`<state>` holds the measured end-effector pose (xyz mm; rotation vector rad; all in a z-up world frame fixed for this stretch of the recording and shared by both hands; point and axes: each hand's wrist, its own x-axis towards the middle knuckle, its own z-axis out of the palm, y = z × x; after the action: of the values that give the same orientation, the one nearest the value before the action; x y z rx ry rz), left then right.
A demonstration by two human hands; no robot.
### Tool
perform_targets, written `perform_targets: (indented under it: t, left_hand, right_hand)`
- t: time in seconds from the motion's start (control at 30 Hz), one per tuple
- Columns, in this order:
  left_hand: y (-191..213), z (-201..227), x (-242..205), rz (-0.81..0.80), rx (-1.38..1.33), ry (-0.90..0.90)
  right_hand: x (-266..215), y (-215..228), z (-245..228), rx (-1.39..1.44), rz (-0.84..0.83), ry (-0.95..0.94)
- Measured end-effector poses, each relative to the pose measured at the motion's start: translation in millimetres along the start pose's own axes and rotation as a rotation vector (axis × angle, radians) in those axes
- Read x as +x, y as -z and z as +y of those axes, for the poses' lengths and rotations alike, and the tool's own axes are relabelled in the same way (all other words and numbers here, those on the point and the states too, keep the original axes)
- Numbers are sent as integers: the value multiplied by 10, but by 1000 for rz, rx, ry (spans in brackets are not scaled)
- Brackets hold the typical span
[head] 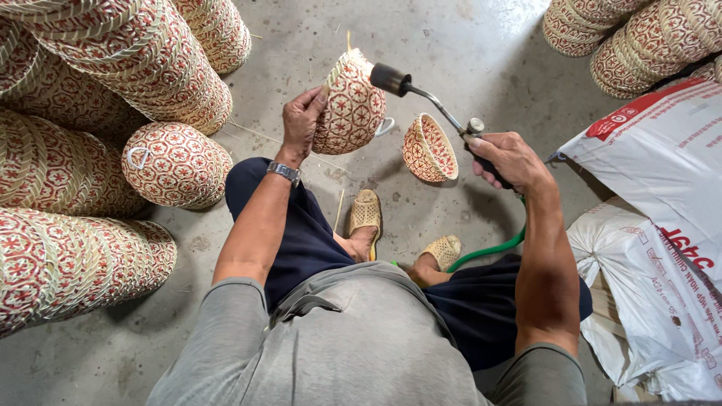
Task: The person sits on the floor and uses a handheld blowtorch to apply heat to the surface of woven baskets. They systematically rotate each basket to treat the exterior and interior surfaces, then place the finished items into a stack.
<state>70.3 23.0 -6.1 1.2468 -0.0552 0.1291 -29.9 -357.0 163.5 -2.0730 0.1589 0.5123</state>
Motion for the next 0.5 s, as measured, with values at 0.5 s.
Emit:
perform_targets:
  t: [0.5]
  left_hand:
    - [386,-380,151,156,-907,114]
  right_hand:
    - [-119,-43,634,41,-70,-98]
